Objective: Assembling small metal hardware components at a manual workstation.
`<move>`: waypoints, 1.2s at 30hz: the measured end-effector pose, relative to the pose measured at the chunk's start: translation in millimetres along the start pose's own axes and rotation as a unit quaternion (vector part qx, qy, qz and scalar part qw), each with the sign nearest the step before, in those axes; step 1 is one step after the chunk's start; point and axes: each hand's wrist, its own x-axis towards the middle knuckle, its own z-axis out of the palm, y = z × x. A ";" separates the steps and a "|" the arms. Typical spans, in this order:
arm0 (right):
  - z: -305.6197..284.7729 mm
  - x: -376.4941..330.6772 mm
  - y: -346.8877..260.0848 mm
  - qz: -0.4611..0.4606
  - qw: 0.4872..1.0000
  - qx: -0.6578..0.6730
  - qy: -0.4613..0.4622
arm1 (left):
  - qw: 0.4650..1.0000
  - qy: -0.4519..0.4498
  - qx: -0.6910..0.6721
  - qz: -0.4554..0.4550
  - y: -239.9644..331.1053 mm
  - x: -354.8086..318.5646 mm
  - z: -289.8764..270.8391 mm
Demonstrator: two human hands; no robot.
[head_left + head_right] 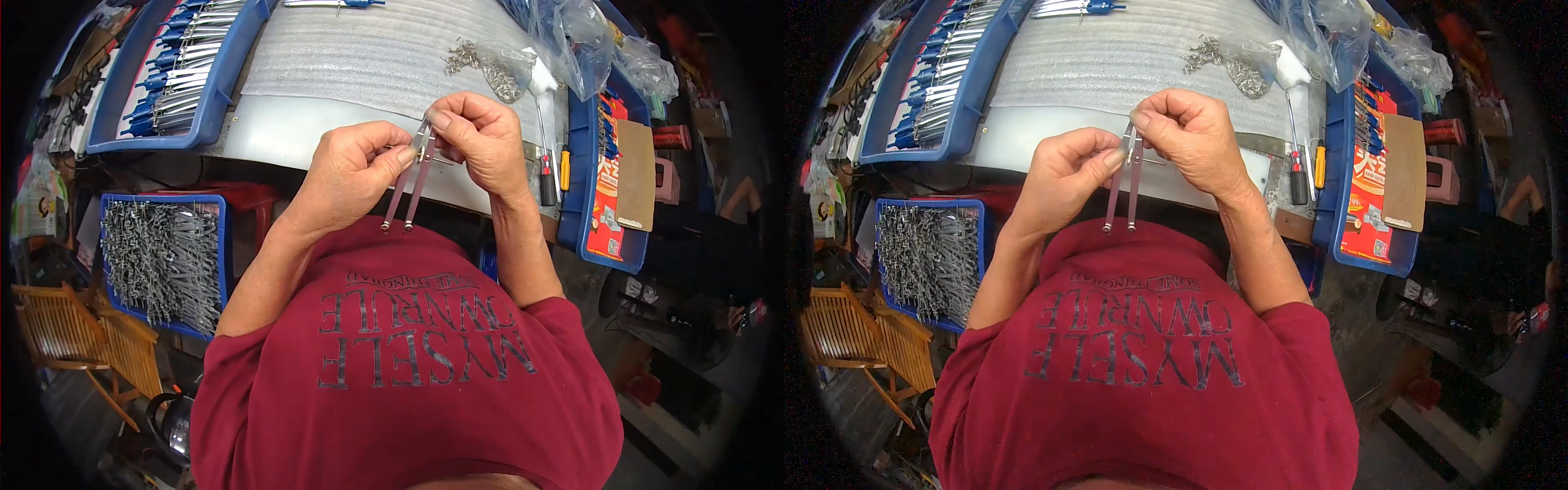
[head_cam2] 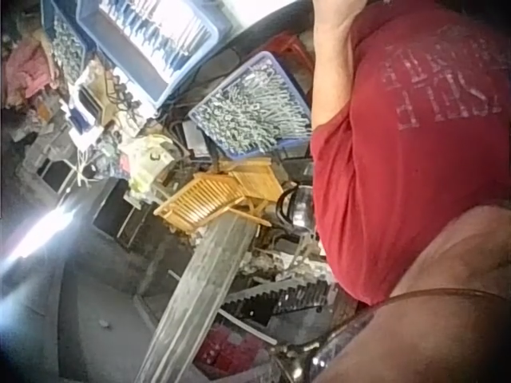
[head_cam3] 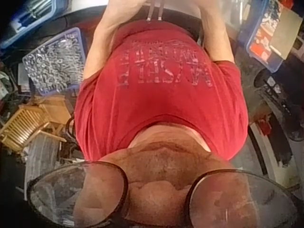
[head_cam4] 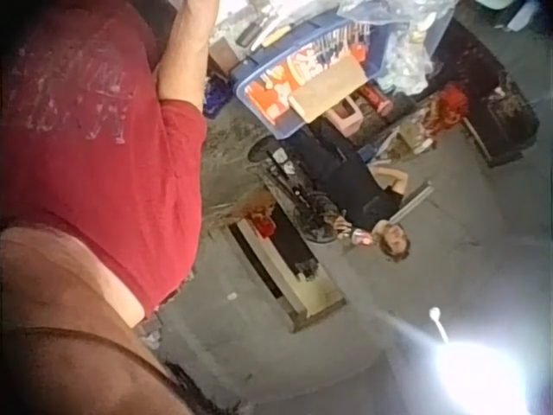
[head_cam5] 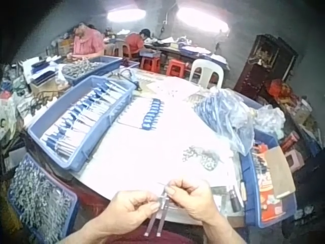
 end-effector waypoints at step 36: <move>5.0 -10.5 -3.7 -0.060 0.988 -0.135 0.043 | 0.990 0.094 -0.064 0.079 -9.2 2.0 13.2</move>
